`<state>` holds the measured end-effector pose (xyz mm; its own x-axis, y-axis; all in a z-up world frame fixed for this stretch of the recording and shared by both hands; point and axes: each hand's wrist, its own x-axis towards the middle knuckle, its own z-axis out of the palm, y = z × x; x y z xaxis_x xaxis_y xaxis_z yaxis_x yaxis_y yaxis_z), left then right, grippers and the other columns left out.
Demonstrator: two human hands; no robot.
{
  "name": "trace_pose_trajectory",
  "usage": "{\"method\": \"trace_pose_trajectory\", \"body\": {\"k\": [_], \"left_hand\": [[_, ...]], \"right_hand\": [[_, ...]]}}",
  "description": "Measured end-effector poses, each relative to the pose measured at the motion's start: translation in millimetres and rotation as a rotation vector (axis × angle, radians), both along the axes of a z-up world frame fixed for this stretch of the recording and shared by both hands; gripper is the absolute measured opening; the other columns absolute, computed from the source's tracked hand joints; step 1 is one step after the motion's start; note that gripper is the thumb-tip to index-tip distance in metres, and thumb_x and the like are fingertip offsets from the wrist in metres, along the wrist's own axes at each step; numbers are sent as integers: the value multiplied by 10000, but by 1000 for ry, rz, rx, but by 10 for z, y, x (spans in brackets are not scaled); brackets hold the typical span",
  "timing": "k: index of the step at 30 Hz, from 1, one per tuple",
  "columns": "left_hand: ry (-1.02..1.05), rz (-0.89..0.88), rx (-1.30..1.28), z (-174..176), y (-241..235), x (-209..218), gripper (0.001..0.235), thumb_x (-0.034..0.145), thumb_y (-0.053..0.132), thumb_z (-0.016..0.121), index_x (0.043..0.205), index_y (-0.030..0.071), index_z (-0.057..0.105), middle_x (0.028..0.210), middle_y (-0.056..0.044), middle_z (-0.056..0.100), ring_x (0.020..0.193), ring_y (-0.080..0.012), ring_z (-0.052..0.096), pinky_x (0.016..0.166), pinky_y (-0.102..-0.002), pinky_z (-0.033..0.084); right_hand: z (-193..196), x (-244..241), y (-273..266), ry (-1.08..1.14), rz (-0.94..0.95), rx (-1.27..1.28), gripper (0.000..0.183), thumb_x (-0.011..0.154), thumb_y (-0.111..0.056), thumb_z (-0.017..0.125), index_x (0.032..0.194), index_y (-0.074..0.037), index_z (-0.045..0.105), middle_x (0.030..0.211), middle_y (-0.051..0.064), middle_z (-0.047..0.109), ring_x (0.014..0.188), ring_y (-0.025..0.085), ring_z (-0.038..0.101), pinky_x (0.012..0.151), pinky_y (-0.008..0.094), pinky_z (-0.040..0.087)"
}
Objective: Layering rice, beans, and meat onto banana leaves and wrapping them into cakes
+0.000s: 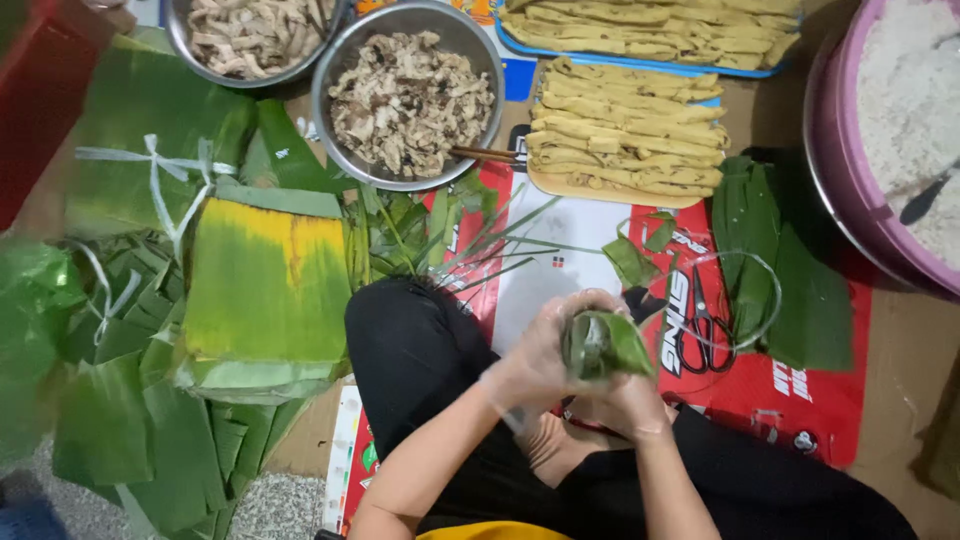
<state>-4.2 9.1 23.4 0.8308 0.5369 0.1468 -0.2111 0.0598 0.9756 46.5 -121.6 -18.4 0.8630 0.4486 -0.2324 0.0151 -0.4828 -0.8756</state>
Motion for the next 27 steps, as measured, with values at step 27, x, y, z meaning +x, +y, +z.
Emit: {"method": "trace_pose_trajectory", "body": {"k": [27], "left_hand": [[-80, 283, 539, -1280, -57, 162, 744, 744, 546, 852, 1246, 43, 633, 1121, -148, 700, 966, -359, 691, 889, -434, 547]], "right_hand": [[-1445, 177, -79, -654, 292, -264, 694, 652, -235, 874, 1258, -38, 599, 1162, 128, 702, 1072, 282, 693, 1061, 472, 496]]}}
